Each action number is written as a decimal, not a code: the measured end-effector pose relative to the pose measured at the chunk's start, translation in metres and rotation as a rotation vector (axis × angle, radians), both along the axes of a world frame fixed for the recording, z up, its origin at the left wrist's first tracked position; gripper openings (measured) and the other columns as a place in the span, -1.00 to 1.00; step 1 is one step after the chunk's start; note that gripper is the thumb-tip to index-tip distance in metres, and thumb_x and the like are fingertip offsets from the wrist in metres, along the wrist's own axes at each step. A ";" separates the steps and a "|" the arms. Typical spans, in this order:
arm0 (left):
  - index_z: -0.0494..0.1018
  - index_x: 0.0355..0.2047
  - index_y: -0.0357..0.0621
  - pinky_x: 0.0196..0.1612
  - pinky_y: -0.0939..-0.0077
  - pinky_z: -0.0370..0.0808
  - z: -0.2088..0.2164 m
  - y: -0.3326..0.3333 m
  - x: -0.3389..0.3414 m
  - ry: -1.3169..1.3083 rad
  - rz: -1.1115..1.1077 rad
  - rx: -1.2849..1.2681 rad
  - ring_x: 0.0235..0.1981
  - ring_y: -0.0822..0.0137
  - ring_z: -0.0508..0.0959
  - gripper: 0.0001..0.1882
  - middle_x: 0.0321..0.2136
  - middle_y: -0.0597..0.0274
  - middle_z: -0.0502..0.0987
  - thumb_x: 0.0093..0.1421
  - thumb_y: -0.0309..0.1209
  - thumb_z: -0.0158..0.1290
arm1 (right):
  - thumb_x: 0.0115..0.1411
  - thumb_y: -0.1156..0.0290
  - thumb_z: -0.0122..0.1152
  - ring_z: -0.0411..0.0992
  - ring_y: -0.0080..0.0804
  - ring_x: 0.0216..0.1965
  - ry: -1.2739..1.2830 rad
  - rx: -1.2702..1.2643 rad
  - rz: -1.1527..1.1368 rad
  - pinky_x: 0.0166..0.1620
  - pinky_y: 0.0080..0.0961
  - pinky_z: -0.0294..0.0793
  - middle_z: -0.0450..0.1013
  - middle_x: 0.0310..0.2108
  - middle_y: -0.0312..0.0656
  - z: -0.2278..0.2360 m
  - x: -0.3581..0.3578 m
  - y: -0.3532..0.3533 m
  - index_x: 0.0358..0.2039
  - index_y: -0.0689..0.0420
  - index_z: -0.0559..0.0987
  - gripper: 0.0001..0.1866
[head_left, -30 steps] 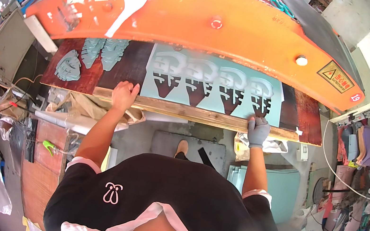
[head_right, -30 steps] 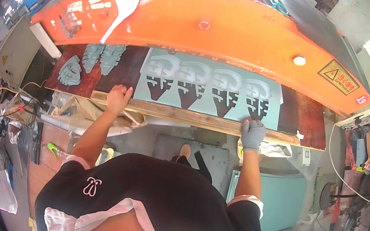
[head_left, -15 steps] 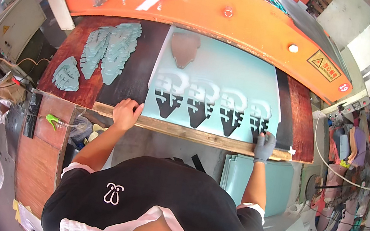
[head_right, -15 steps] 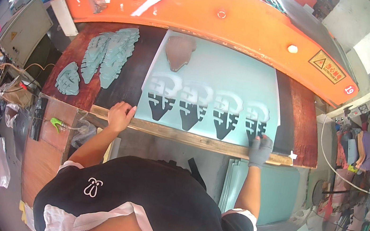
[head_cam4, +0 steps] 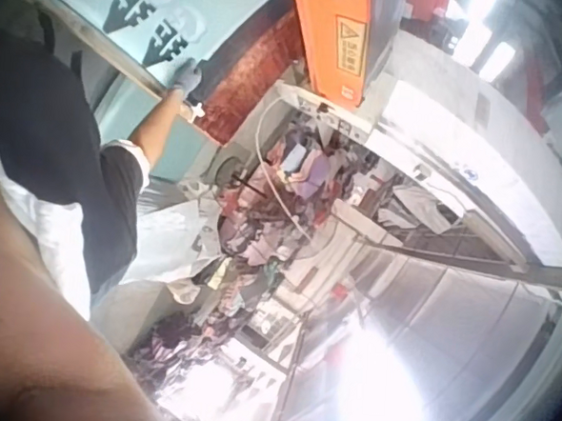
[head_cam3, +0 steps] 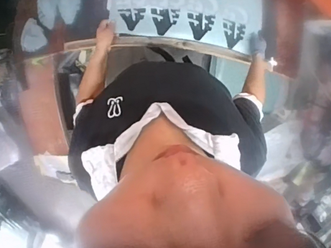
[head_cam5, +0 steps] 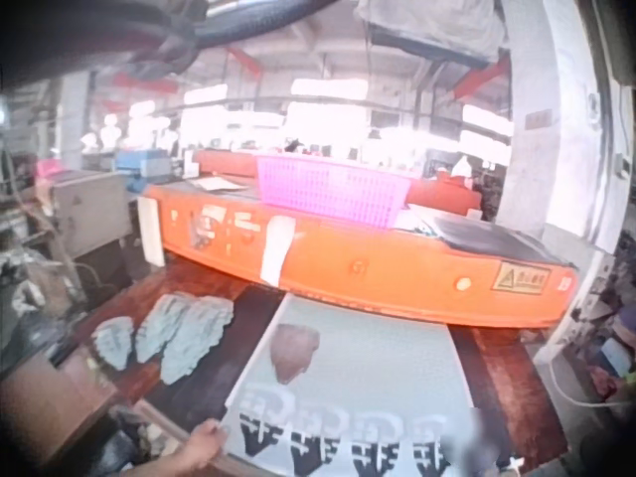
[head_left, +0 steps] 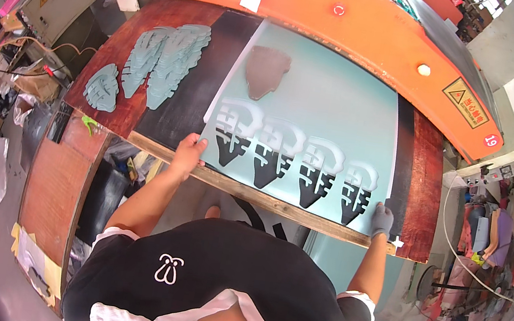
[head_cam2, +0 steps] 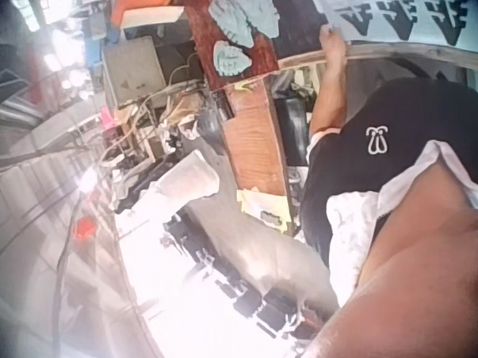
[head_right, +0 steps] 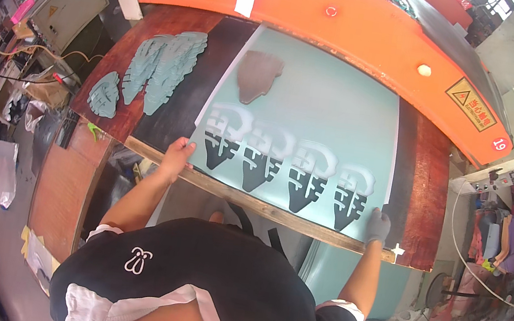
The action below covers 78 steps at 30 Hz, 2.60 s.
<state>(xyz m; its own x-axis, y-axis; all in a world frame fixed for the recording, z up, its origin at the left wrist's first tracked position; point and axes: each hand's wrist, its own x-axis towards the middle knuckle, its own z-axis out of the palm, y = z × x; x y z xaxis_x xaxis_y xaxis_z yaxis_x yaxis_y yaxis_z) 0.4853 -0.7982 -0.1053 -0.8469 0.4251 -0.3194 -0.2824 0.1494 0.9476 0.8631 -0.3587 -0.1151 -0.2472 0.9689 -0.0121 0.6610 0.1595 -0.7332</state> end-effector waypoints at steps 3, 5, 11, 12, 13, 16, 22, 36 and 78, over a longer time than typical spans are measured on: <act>0.39 -0.36 -0.07 -0.54 0.63 0.33 0.031 -0.022 0.007 -0.112 0.039 0.303 -0.54 0.54 0.41 -0.84 -0.51 0.39 0.47 0.25 -0.27 -0.03 | 0.18 0.17 0.05 0.24 -0.54 -0.49 0.226 -0.099 0.028 -0.39 -0.49 0.25 0.35 -0.56 -0.33 0.034 0.009 -0.002 -0.43 0.23 0.55 -0.66; 0.37 -0.36 -0.09 -0.54 0.64 0.33 0.048 -0.036 0.018 -0.104 0.060 0.341 -0.55 0.55 0.40 -0.83 -0.51 0.39 0.46 0.26 -0.27 -0.03 | 0.20 0.23 0.04 0.15 -0.65 -0.53 0.360 -0.159 0.047 -0.45 -0.58 0.18 0.28 -0.59 -0.43 0.069 0.021 -0.012 -0.49 0.16 0.53 -0.72; 0.35 -0.32 -0.14 -0.54 0.65 0.36 0.063 -0.095 0.076 -0.136 -0.016 0.257 -0.54 0.54 0.42 -0.82 -0.51 0.36 0.45 0.26 -0.29 -0.05 | 0.24 0.20 -0.01 0.27 -0.62 -0.46 0.312 -0.249 0.131 -0.39 -0.59 0.29 0.40 -0.45 -0.33 0.085 0.085 -0.067 -0.41 0.19 0.51 -0.70; 0.35 -0.32 -0.15 -0.54 0.65 0.38 0.059 -0.108 0.090 -0.173 -0.046 0.234 -0.54 0.54 0.42 -0.82 -0.51 0.34 0.45 0.27 -0.29 -0.06 | 0.25 0.16 0.00 0.34 -0.62 -0.43 0.225 -0.275 0.104 -0.38 -0.60 0.36 0.47 -0.39 -0.26 0.071 0.098 -0.076 -0.36 0.19 0.53 -0.67; 0.35 -0.31 -0.17 -0.54 0.63 0.39 0.055 -0.122 0.102 -0.212 -0.055 0.191 -0.52 0.52 0.44 -0.82 -0.48 0.31 0.47 0.27 -0.31 -0.07 | 0.25 0.14 0.02 0.32 -0.62 -0.43 0.126 -0.205 0.118 -0.36 -0.59 0.35 0.45 -0.41 -0.30 0.053 0.111 -0.087 -0.36 0.19 0.52 -0.66; 0.35 -0.30 -0.17 -0.53 0.62 0.40 0.034 -0.150 0.111 -0.238 -0.177 0.139 -0.49 0.51 0.46 -0.84 -0.44 0.29 0.49 0.27 -0.33 -0.07 | 0.20 0.17 0.06 0.18 -0.56 -0.47 0.032 -0.233 0.113 -0.37 -0.54 0.22 0.34 -0.55 -0.31 0.011 0.139 -0.101 -0.45 0.29 0.49 -0.63; 0.37 -0.28 -0.12 -0.50 0.61 0.43 -0.031 -0.142 0.117 -0.116 -0.184 -0.183 -0.46 0.54 0.46 -0.82 -0.45 0.37 0.49 0.23 -0.28 0.01 | 0.17 0.21 0.10 0.21 -0.49 -0.48 -0.001 -0.201 0.072 -0.37 -0.47 0.25 0.31 -0.59 -0.28 -0.007 0.135 -0.099 -0.49 0.25 0.47 -0.68; 0.30 -0.52 -0.20 -0.48 0.09 0.35 -0.075 -0.138 0.120 0.924 -0.206 -0.731 -0.57 -0.09 0.46 -0.66 -0.65 -0.01 0.44 0.15 -0.18 0.05 | 0.18 0.42 0.09 0.41 -0.45 -0.27 0.223 -0.850 0.722 -0.20 -0.51 0.38 0.45 -0.31 -0.21 -0.007 0.035 -0.256 -0.15 0.16 0.51 -0.77; 0.26 0.08 -0.17 0.16 0.07 0.09 -0.032 0.022 -0.052 1.044 -0.300 -0.354 0.13 0.15 0.21 -0.54 0.17 0.23 0.18 0.15 -0.38 -0.04 | -0.27 0.05 0.34 0.26 -0.02 0.02 -0.066 0.233 0.600 0.03 -0.21 0.32 0.07 0.20 0.10 0.058 -0.357 -0.275 0.16 0.12 0.25 -0.06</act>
<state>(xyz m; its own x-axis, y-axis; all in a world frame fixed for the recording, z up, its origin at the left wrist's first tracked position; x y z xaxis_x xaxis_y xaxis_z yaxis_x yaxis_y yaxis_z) 0.4333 -0.7758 -0.1375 -0.6491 0.6814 0.3383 0.7103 0.3837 0.5901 0.5065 -0.6333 -0.0568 -0.7525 0.6416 0.1488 0.4496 0.6655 -0.5957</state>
